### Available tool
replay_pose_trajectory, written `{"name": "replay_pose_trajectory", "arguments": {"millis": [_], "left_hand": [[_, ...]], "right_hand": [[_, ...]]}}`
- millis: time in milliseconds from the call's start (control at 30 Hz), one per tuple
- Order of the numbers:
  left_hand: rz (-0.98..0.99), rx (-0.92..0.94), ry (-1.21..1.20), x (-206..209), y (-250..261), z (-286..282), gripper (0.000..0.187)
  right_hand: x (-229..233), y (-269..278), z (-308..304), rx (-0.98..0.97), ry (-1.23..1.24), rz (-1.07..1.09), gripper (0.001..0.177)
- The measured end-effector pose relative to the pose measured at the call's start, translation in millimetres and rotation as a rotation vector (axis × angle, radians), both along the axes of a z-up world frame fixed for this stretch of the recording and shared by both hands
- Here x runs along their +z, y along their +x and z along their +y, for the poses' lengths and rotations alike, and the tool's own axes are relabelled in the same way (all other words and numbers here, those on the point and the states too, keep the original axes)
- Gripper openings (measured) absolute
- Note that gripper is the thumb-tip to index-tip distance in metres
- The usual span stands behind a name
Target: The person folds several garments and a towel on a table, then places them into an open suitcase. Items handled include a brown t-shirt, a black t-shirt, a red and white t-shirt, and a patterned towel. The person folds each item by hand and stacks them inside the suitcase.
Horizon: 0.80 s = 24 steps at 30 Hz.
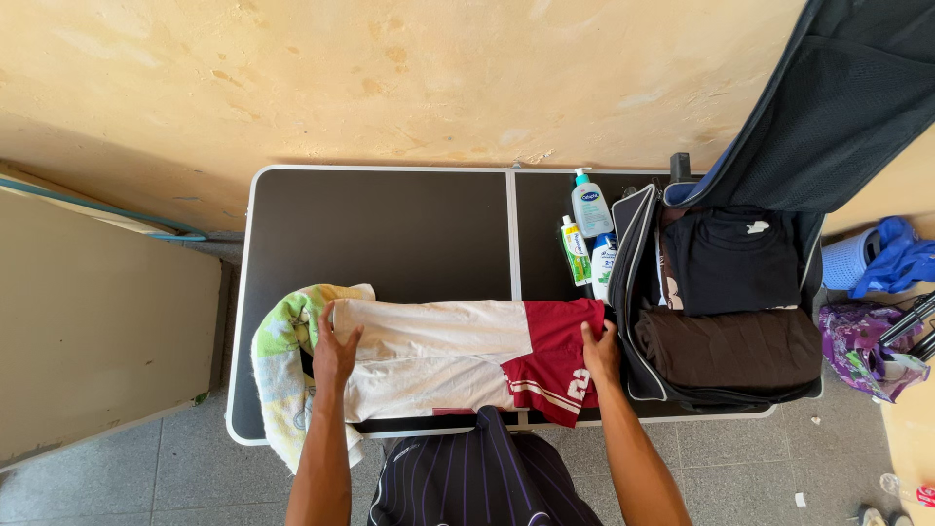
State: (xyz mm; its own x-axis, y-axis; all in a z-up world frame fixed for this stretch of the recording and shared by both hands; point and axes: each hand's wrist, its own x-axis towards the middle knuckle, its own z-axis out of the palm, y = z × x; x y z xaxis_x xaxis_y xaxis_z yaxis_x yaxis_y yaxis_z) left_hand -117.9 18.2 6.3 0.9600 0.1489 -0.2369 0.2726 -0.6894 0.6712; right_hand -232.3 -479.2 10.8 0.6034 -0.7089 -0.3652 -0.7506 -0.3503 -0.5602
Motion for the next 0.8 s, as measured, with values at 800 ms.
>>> {"name": "replay_pose_trajectory", "arguments": {"millis": [800], "left_hand": [[-0.110, -1.299, 0.202, -22, -101, -230, 0.053]], "right_hand": [[15, -97, -10, 0.301, 0.595, 0.086, 0.046]]}}
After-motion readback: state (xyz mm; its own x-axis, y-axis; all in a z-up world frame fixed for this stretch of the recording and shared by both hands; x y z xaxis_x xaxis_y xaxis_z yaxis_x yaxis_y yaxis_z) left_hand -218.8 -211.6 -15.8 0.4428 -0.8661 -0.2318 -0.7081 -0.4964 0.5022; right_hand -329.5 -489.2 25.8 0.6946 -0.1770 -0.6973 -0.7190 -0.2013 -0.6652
